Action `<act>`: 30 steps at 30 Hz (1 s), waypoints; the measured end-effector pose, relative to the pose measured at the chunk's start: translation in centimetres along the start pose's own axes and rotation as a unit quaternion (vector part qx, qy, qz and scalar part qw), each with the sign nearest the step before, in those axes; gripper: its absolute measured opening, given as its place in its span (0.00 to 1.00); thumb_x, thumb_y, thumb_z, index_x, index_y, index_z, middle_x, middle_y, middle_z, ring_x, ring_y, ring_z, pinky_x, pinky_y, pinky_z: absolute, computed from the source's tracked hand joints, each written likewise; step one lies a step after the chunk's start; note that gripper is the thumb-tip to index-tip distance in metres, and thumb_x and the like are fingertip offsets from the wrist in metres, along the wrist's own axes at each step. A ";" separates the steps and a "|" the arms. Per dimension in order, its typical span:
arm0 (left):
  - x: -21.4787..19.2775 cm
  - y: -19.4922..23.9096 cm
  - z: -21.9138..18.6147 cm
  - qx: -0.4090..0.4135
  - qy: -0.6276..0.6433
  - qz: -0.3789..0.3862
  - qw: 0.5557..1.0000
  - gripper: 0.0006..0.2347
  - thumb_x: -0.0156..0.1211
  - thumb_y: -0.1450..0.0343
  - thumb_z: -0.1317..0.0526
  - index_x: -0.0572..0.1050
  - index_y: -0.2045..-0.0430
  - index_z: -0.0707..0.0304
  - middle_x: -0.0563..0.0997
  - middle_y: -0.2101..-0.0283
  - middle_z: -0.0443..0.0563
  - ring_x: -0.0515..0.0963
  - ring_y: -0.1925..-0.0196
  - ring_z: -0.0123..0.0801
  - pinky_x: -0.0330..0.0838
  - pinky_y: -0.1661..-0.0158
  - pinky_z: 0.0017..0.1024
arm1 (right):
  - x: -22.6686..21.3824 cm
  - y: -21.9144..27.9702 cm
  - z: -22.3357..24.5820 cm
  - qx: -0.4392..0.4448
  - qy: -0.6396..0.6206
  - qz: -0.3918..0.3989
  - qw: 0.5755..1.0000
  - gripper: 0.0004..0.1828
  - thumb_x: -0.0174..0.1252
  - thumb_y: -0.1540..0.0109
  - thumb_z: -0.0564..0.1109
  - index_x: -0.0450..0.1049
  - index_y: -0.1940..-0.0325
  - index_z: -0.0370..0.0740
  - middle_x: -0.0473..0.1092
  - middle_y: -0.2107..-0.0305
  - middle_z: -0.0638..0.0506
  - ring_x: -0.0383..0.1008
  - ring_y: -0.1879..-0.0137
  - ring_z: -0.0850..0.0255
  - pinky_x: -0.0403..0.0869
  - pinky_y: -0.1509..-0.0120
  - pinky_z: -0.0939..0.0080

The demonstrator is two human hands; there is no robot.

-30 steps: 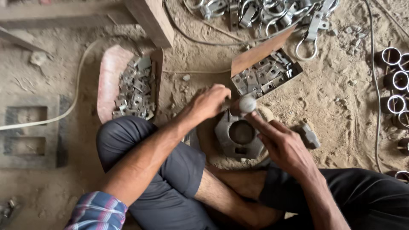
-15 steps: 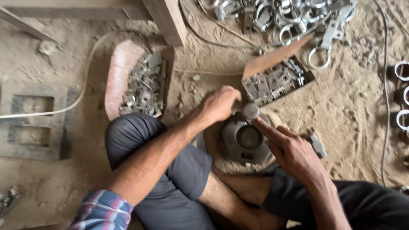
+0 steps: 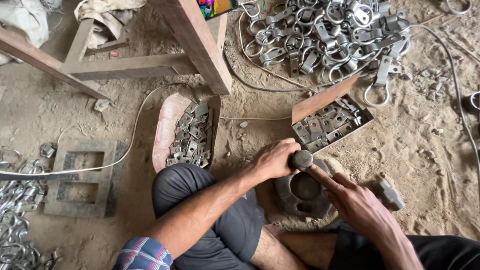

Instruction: The person sits on the ground and uses a hammer to strike small metal plates placed on a large metal anvil-like base, retrieving parts from a box and placing them back after hammering.

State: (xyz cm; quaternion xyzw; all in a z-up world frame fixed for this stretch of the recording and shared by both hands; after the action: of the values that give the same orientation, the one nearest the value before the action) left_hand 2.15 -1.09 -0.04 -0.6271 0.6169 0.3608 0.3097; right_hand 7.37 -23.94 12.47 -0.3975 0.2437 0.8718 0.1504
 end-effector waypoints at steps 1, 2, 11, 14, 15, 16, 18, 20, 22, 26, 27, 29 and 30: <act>0.0 -0.1 -0.1 0.006 0.012 -0.008 1.000 0.21 0.80 0.46 0.62 0.76 0.63 0.63 0.76 0.59 0.51 0.80 0.57 0.41 0.78 0.53 0.39 | 0.0 0.0 -0.1 0.000 0.001 0.006 1.000 0.40 0.49 0.36 0.48 0.51 0.20 0.74 0.72 0.48 0.48 0.81 0.62 0.46 0.80 0.56 0.48; -0.1 -0.1 -0.2 0.011 0.023 -0.015 1.000 0.22 0.80 0.47 0.63 0.76 0.62 0.63 0.75 0.59 0.52 0.79 0.57 0.42 0.77 0.54 0.39 | 0.0 0.0 -0.1 0.000 0.002 0.012 1.000 0.40 0.48 0.36 0.48 0.50 0.20 0.74 0.71 0.45 0.48 0.80 0.63 0.46 0.79 0.56 0.47; -1.6 0.3 -1.4 0.027 0.044 -0.003 0.999 0.25 0.81 0.47 0.60 0.76 0.57 0.58 0.77 0.59 0.50 0.80 0.55 0.43 0.77 0.53 0.41 | 0.3 -0.1 0.0 0.024 0.055 0.026 0.998 0.40 0.48 0.35 0.49 0.47 0.20 0.74 0.69 0.44 0.48 0.80 0.64 0.46 0.80 0.59 0.49; -2.6 0.0 -1.0 0.076 0.054 0.003 0.996 0.23 0.78 0.44 0.62 0.77 0.57 0.58 0.79 0.56 0.51 0.82 0.52 0.44 0.78 0.50 0.39 | 0.2 0.3 0.0 -0.005 0.032 -0.013 0.999 0.40 0.50 0.35 0.48 0.51 0.20 0.75 0.72 0.53 0.48 0.79 0.63 0.46 0.78 0.59 0.48; -2.8 -0.1 -1.0 0.100 0.068 0.004 0.993 0.22 0.77 0.44 0.63 0.78 0.56 0.57 0.80 0.55 0.52 0.82 0.50 0.44 0.79 0.49 0.39 | 0.2 0.7 -0.2 -0.011 0.040 -0.019 0.999 0.39 0.51 0.35 0.48 0.51 0.21 0.73 0.72 0.55 0.47 0.78 0.63 0.46 0.78 0.59 0.47; -3.4 -0.4 -0.8 0.133 0.069 -0.018 0.989 0.22 0.77 0.43 0.64 0.77 0.56 0.60 0.80 0.56 0.55 0.81 0.50 0.47 0.77 0.49 0.41 | 0.2 0.8 -0.4 -0.017 0.048 -0.025 0.998 0.37 0.51 0.35 0.48 0.52 0.22 0.71 0.72 0.57 0.47 0.78 0.63 0.45 0.77 0.59 0.47; -4.6 -0.3 -0.2 0.119 0.029 -0.040 0.992 0.21 0.70 0.42 0.70 0.77 0.54 0.63 0.80 0.55 0.57 0.80 0.51 0.47 0.77 0.53 0.40 | 0.3 1.3 -0.6 -0.029 0.059 -0.043 0.997 0.35 0.52 0.35 0.48 0.54 0.23 0.68 0.71 0.60 0.46 0.77 0.64 0.46 0.76 0.59 0.46; -5.3 -0.5 0.4 0.029 -0.015 -0.039 0.999 0.19 0.59 0.37 0.76 0.77 0.52 0.61 0.81 0.53 0.55 0.82 0.52 0.43 0.79 0.56 0.37 | 0.1 1.6 -0.4 -0.047 0.059 -0.074 0.994 0.34 0.53 0.35 0.48 0.57 0.24 0.65 0.71 0.64 0.46 0.77 0.65 0.47 0.76 0.60 0.46; -5.4 -0.9 1.0 -0.055 -0.020 -0.042 0.997 0.14 0.53 0.27 0.76 0.77 0.51 0.58 0.82 0.52 0.52 0.83 0.53 0.40 0.79 0.56 0.36 | 0.1 1.6 0.2 -0.090 0.022 -0.128 0.987 0.32 0.54 0.34 0.48 0.60 0.25 0.62 0.71 0.64 0.47 0.76 0.66 0.49 0.76 0.61 0.48; -4.5 -0.9 1.9 -0.013 0.005 -0.160 0.987 0.12 0.56 0.30 0.76 0.76 0.58 0.61 0.81 0.52 0.54 0.81 0.52 0.42 0.77 0.56 0.40 | 0.0 0.7 1.2 -0.087 -0.016 -0.146 0.985 0.29 0.54 0.34 0.47 0.64 0.28 0.61 0.72 0.65 0.49 0.77 0.69 0.54 0.77 0.64 0.52; -4.3 -0.8 2.1 0.001 0.008 -0.180 0.984 0.12 0.56 0.32 0.77 0.76 0.58 0.61 0.81 0.52 0.55 0.81 0.51 0.43 0.77 0.56 0.39 | 0.2 0.2 1.3 -0.063 -0.004 -0.106 0.992 0.30 0.53 0.34 0.48 0.62 0.27 0.62 0.72 0.64 0.49 0.77 0.70 0.54 0.77 0.64 0.52; -3.8 -0.7 2.5 -0.003 0.013 -0.181 0.983 0.13 0.55 0.32 0.77 0.75 0.58 0.60 0.81 0.54 0.54 0.81 0.50 0.43 0.77 0.54 0.39 | 0.4 -0.7 1.4 -0.015 0.020 -0.027 0.999 0.31 0.52 0.34 0.48 0.59 0.25 0.65 0.72 0.64 0.50 0.77 0.72 0.53 0.78 0.64 0.51; -3.5 -0.7 2.7 -0.020 0.016 -0.162 0.986 0.13 0.54 0.31 0.78 0.75 0.57 0.60 0.81 0.55 0.52 0.81 0.50 0.41 0.77 0.53 0.38 | 0.5 -0.9 1.6 -0.024 0.017 -0.021 0.999 0.32 0.52 0.34 0.48 0.59 0.25 0.66 0.72 0.64 0.50 0.77 0.71 0.53 0.78 0.63 0.51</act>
State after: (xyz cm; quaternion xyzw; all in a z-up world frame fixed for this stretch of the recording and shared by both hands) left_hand 2.76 3.16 1.39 -0.7309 0.5046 0.3080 0.3411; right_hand 6.45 -22.31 12.68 -0.4205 0.2164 0.8674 0.1551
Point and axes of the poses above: each hand's wrist, its own y-axis away from the middle knuckle, its own x-axis out of the palm, z = x × y, the point moved 2 cm from there along -y, towards the middle knuckle
